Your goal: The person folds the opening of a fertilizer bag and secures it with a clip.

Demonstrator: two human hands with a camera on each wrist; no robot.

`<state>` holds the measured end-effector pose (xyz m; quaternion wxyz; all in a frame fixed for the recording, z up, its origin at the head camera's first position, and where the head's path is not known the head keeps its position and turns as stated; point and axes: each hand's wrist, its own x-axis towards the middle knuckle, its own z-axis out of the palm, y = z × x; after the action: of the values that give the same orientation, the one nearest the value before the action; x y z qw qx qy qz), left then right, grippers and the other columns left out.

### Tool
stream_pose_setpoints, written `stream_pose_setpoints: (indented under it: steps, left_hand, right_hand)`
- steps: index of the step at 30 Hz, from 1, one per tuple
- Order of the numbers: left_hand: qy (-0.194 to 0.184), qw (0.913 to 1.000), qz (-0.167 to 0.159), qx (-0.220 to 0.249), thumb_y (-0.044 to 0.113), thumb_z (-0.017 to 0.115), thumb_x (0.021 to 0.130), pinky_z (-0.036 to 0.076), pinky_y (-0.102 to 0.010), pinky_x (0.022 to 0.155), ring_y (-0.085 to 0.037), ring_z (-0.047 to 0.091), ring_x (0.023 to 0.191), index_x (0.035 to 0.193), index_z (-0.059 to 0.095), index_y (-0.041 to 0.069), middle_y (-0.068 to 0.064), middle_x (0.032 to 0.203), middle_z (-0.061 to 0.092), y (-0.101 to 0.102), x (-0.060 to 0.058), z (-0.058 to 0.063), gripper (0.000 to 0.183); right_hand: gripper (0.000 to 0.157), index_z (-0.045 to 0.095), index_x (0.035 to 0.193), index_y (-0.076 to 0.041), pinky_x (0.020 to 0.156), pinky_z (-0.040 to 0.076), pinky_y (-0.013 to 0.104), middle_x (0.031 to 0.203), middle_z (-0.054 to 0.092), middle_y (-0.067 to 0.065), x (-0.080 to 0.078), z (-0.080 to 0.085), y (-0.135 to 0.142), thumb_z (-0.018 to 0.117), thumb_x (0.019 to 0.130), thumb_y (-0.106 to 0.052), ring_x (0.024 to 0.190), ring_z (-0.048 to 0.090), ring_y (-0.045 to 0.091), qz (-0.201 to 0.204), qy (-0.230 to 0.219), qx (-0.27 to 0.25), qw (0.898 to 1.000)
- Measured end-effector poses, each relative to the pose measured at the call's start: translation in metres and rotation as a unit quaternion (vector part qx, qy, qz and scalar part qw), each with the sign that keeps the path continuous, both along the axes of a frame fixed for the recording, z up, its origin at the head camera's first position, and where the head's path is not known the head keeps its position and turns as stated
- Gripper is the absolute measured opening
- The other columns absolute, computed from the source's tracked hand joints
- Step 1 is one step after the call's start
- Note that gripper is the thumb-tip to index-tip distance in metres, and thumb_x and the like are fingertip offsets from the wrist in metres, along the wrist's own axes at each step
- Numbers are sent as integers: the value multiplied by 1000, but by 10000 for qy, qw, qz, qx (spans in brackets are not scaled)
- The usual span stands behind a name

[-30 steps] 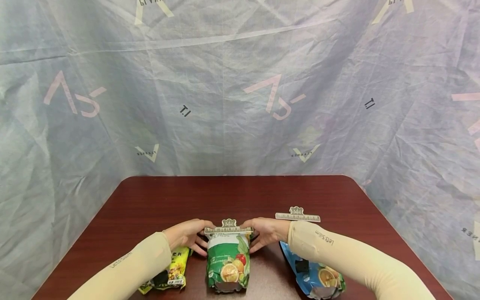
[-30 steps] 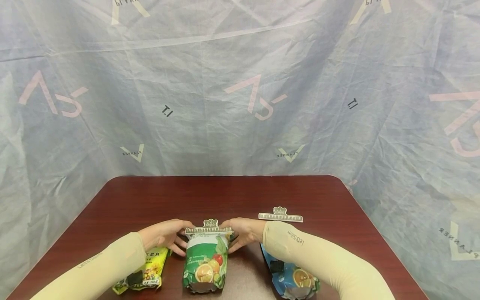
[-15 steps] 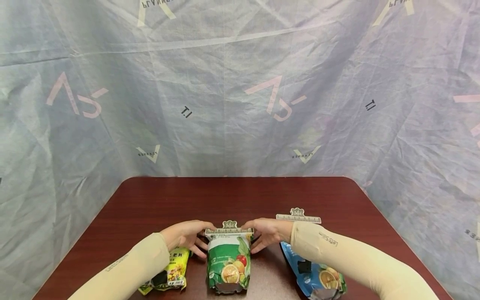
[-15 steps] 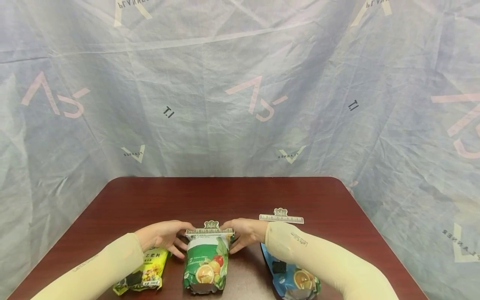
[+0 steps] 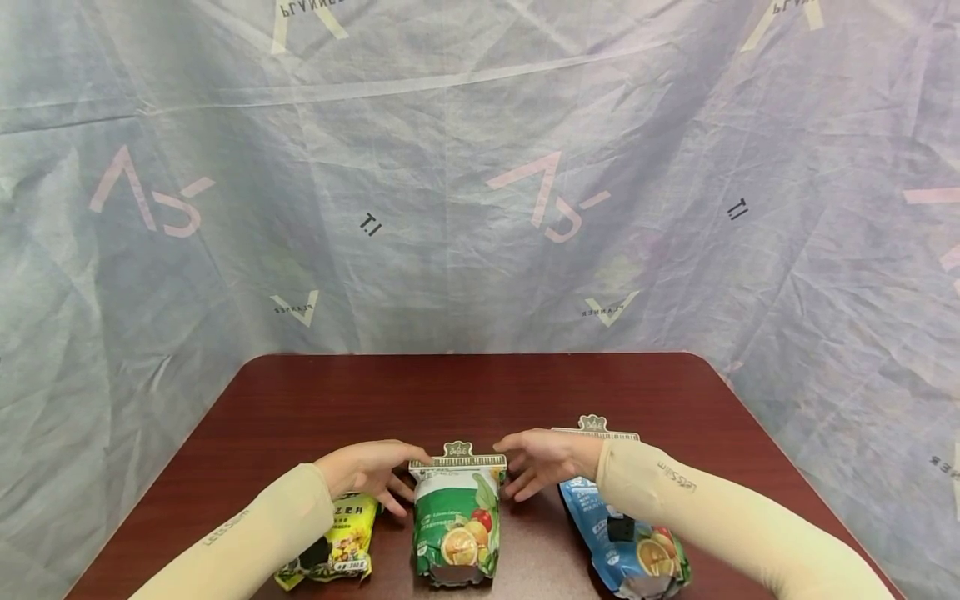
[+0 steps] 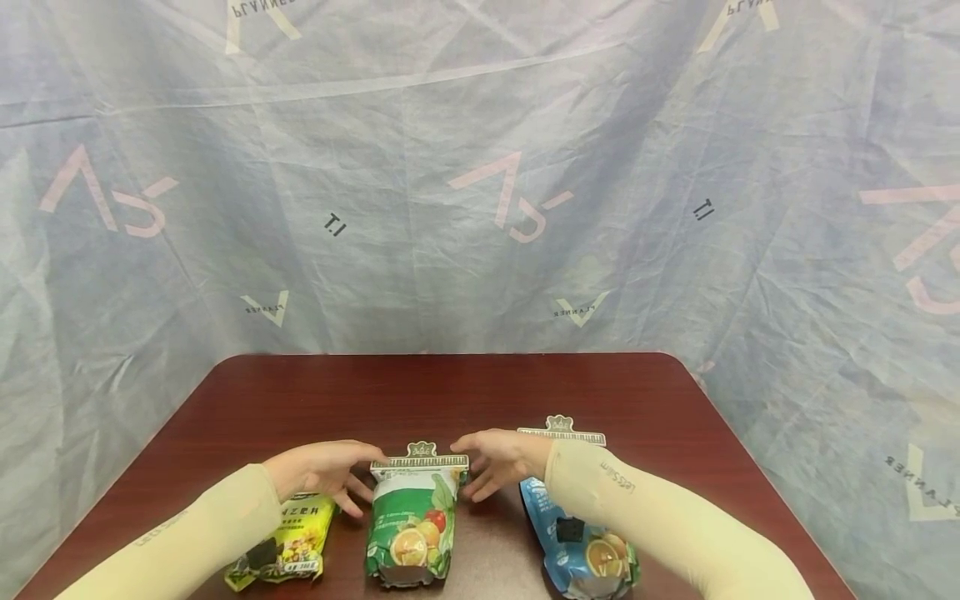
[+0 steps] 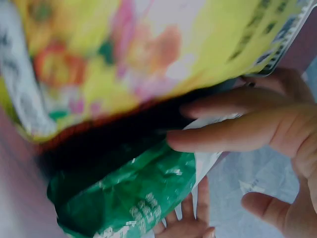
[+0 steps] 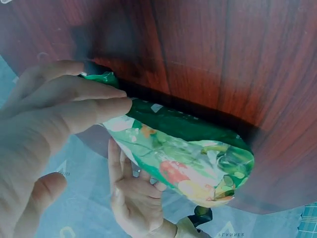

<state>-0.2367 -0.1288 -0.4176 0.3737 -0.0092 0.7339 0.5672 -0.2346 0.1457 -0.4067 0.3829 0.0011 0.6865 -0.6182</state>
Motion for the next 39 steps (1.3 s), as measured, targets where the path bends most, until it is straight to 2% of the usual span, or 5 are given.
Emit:
stream_pose_setpoints:
  steps: [7, 13, 21, 34, 39]
  left_hand:
    - [196, 9994, -236, -156, 26, 55, 91, 51, -51, 70, -38, 58, 95, 133, 40, -2, -35, 136, 26, -9, -1, 11, 53]
    - [338, 9983, -310, -365, 27, 59, 89, 50, -52, 70, -40, 59, 93, 132, 42, -1, -28, 128, 40, -17, -3, 23, 54]
    - [883, 9896, -832, -772, 29, 56, 90, 51, -49, 71, -36, 60, 94, 129, 49, 2, -18, 119, 54, -16, -11, 41, 48]
    - [1637, 9817, -941, -241, 31, 54, 92, 52, -41, 71, -30, 59, 99, 125, 53, 5, -11, 114, 58, 11, -17, 50, 42]
    - [1716, 9808, -925, 41, 29, 54, 92, 52, -43, 74, -32, 57, 103, 126, 52, 4, -13, 117, 57, 30, -19, 54, 42]
  right_hand:
    - [61, 26, 139, 0, 83, 44, 55, 119, 38, 32, -1, 7, 10, 52, 91, -27, 103, 50, 50, 9, 95, 26, 10000]
    - [61, 27, 139, 1, 82, 46, 54, 115, 43, 30, -4, 14, 21, 50, 91, -28, 107, 48, 50, 244, 275, -24, 9993]
    - [59, 27, 140, 1, 82, 46, 52, 121, 45, 25, -8, 27, 37, 49, 93, -26, 112, 45, 49, 390, 472, 20, 9981]
    - [47, 39, 133, 0, 83, 46, 51, 117, 51, 20, -14, 40, 65, 48, 95, -26, 103, 55, 36, 808, 980, 314, 9914]
    - [45, 40, 132, 1, 84, 45, 52, 115, 53, 19, -16, 45, 74, 46, 96, -25, 103, 55, 37, 808, 1127, 388, 9896]
